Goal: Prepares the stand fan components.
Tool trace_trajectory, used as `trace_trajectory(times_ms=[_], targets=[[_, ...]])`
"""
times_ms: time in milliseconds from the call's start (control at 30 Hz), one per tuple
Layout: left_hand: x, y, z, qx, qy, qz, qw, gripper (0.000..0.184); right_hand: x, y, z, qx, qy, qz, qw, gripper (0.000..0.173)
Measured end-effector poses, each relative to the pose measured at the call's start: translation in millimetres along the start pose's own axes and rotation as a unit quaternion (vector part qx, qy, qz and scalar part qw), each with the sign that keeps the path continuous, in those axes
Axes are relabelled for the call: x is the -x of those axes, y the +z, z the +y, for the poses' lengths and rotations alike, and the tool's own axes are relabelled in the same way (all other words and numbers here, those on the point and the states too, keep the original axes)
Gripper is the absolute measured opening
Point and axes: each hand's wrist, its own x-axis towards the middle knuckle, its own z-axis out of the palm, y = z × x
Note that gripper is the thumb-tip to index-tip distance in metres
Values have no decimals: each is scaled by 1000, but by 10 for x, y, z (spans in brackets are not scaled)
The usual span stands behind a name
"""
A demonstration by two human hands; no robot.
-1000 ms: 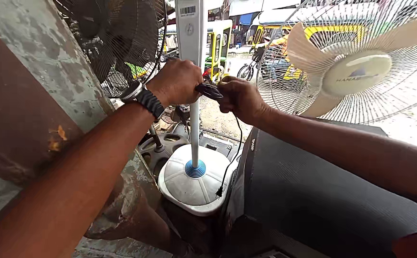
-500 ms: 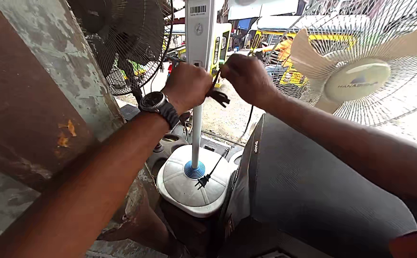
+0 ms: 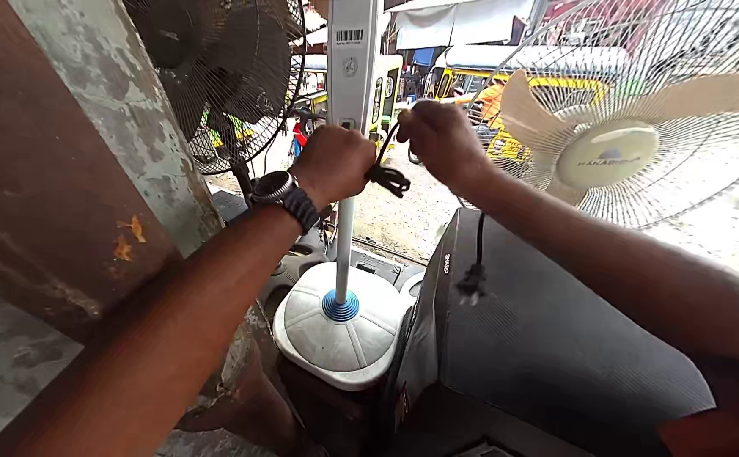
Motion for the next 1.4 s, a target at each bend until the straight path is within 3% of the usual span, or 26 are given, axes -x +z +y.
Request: trace_trajectory(times_ms=[67,100,167,233,300,367,433,533,667,800,900,1033,1100,1233,1300,1400], targets=[[-46,-102,-47,21,-28,1,999,23,283,206,-187,-24,147,-52,988,39],[-62,-131,-60,23,-38,4,999,22,461,249,-442,-48,227,-148,961,39],[-77,-108,-56,-1,-46,1,999,21,829,683,-349,-163,163,-192,954,32],[-36,-9,0,-38,-31,-21,999,17,907,811,-429,-252,110,-287,918,28],[25,116,45,-57,-4,-25,998,16,668,518,-649,-176,29,-325,929,30],[68,150,29,-18,-9,-2,1000,15,294,94,-672,-14,-49,-271,961,26],[53,80,45,-2,-55,-25,998,18,-52,-158,-399,72,-78,-165,981,27],[24,23,40,0,-62,-35,997,21,-165,-72,27,-28,-24,-99,994,26],[67,105,40,71,-57,-54,994,21,177,438,316,-182,87,-136,970,19],[137,42,19,198,-65,-171,963,43,366,654,407,-281,151,-163,934,22],[163,-140,-10,262,-85,-201,940,26,429,639,335,-310,180,-185,915,34],[182,-206,-35,264,-120,-173,941,23,583,655,182,-275,204,-276,898,47],[187,-180,-23,213,-128,-164,955,27,693,626,15,-216,159,-342,901,44],[190,-8,-14,158,-120,-135,971,32,671,415,-223,-55,-51,-368,927,23],[212,110,-22,156,-97,-89,979,27,513,236,-254,26,-136,-285,949,25],[302,202,43,193,-83,-5,978,31,201,36,-130,112,-165,-145,969,28]])
